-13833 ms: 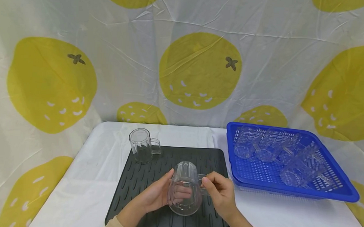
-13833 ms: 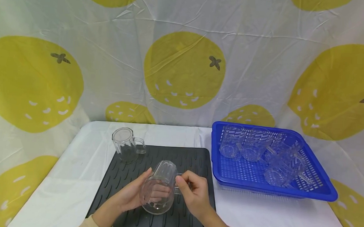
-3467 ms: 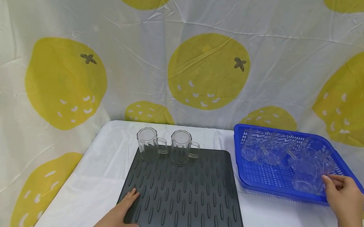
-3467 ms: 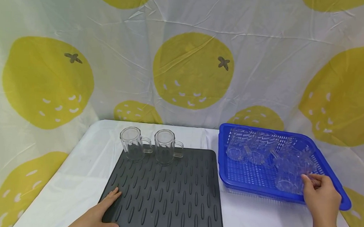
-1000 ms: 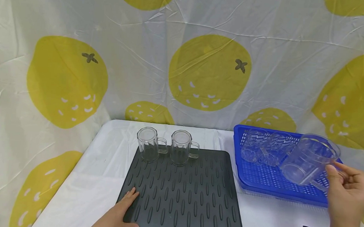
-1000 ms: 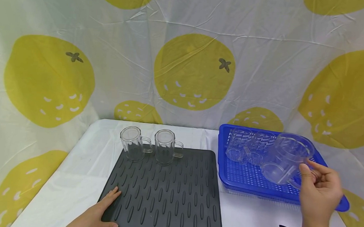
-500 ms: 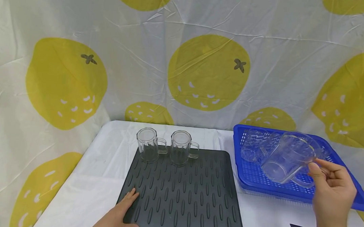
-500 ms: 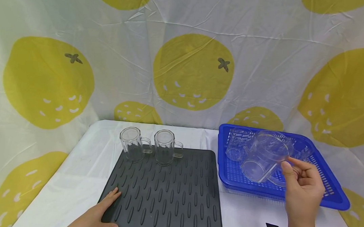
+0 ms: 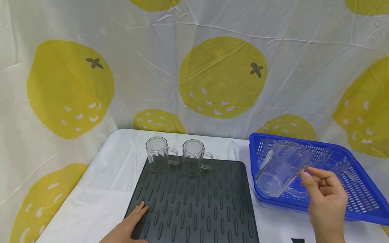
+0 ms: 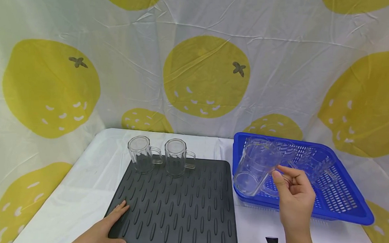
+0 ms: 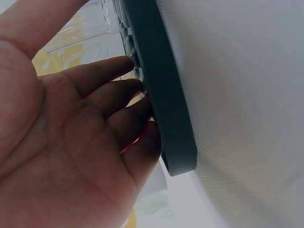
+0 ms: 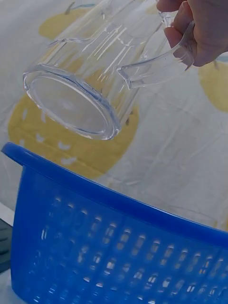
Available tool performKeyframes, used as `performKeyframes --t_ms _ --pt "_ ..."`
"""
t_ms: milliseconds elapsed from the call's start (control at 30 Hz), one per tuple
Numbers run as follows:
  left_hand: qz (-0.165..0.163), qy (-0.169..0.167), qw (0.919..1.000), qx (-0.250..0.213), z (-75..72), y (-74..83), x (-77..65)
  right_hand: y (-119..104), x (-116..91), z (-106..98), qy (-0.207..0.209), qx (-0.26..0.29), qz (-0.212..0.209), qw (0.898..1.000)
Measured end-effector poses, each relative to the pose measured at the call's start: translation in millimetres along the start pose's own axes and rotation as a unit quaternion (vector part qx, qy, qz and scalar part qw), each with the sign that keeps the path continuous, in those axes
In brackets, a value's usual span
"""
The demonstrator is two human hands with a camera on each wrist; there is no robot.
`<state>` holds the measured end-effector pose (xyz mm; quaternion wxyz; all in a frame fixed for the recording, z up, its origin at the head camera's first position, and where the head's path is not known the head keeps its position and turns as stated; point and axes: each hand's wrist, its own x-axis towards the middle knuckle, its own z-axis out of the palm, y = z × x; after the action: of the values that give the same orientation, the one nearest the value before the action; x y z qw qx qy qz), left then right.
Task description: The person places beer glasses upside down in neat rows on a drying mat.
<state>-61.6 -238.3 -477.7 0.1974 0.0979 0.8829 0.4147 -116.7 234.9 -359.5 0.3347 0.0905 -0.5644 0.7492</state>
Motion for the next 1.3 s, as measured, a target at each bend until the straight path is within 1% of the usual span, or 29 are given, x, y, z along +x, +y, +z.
performKeyframes --t_ms 233,400,600,767,1000,1133,1300 --pt "0.0 0.0 1.0 0.002 0.3 -0.8 0.2 4 -3 15 -0.032 -0.022 0.007 0.999" --pt "-0.003 0.002 1.0 0.008 0.2 -0.2 0.8 8 -7 22 -0.052 -0.02 0.008 0.998" --pt "0.005 0.004 0.9999 0.013 0.4 0.5 0.2 13 -13 30 -0.077 -0.038 0.023 0.996" --pt "0.009 0.005 0.9998 0.015 0.1 1.7 -1.1 19 -17 38 -0.092 -0.01 0.039 0.995" --pt "0.006 0.007 0.9998 0.018 -0.1 2.6 -0.9 25 -21 44 -0.111 0.025 0.035 0.993" --pt "0.01 0.007 0.9996 0.025 -0.2 1.9 -0.3 28 -24 48 -0.13 0.035 0.033 0.99" --pt "0.018 0.007 0.9993 0.031 -0.1 0.2 0.0 30 -30 54 -0.148 0.026 0.043 0.988"
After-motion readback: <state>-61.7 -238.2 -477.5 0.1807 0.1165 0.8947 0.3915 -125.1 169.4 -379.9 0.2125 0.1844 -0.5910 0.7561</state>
